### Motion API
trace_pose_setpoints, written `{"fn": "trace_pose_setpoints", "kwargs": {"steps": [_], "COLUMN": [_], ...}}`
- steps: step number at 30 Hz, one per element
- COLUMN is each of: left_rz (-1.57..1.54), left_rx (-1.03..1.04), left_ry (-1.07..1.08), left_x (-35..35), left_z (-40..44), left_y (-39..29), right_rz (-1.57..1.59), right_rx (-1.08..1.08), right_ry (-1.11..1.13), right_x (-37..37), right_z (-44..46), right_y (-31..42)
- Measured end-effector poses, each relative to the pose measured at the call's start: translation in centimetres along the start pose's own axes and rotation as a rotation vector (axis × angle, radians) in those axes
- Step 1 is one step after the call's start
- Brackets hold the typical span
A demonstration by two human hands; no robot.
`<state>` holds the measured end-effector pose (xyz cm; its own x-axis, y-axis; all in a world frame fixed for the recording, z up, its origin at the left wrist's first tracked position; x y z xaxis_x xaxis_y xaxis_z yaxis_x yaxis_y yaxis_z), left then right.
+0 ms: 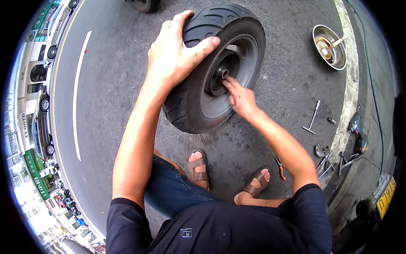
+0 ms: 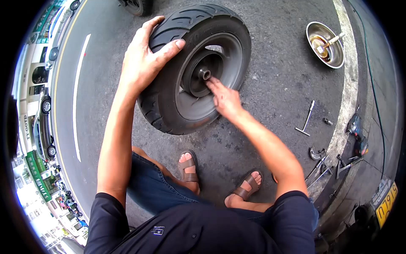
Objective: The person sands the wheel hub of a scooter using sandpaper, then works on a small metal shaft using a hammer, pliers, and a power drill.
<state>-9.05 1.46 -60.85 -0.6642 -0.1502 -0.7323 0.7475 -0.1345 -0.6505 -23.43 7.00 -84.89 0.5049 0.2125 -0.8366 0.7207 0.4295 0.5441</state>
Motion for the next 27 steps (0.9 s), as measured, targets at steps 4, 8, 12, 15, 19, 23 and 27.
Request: {"fn": "trace_pose_setpoints", "kwargs": {"steps": [4,8,12,15,19,23,27], "left_rz": [0.067,-0.003,0.042,-0.037,-0.073,-0.074,-0.036], "left_rx": [0.007,0.063,0.148,0.142,0.144,0.170,0.035], "left_ry": [-0.027,0.018,0.019,0.040,0.050,0.047,0.088], "left_x": [0.2,0.0,0.0,0.0,0.0,-0.2,-0.6], "left_z": [-0.7,-1.4,-1.3,-0.9,-0.6,0.1,0.8], "left_y": [-0.6,-0.3,-0.9,-0.9,-0.3,-0.3,-1.6], "right_rz": [0.319,-0.250,0.625,-0.042,0.038,0.323,-0.425], "right_rx": [-0.058,-0.279,0.176,-0.224,0.004,-0.076,-0.406], "right_ry": [-0.291,-0.155,-0.268,-0.241,-0.116,-0.303,-0.195], "right_x": [0.6,-3.4,0.5,-0.8,0.8,0.6,-3.8], "right_z": [-2.0,1.1,-2.2,-0.9,-1.1,-1.6,2.9], "right_y": [3.8,-1.4,5.6,-0.1,0.4,3.3,-2.5]}}
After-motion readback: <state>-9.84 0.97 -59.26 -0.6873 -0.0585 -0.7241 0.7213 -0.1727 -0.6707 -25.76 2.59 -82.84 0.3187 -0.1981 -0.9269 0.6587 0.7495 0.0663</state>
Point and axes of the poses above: each hand's wrist, its own z-axis towards the middle knuckle, its own x-axis out of the palm, y = z × x, the point moved 6 cm from there along z, towards the middle knuckle, and after that the axes turned 15 degrees about -z, right-handed, at the moved point
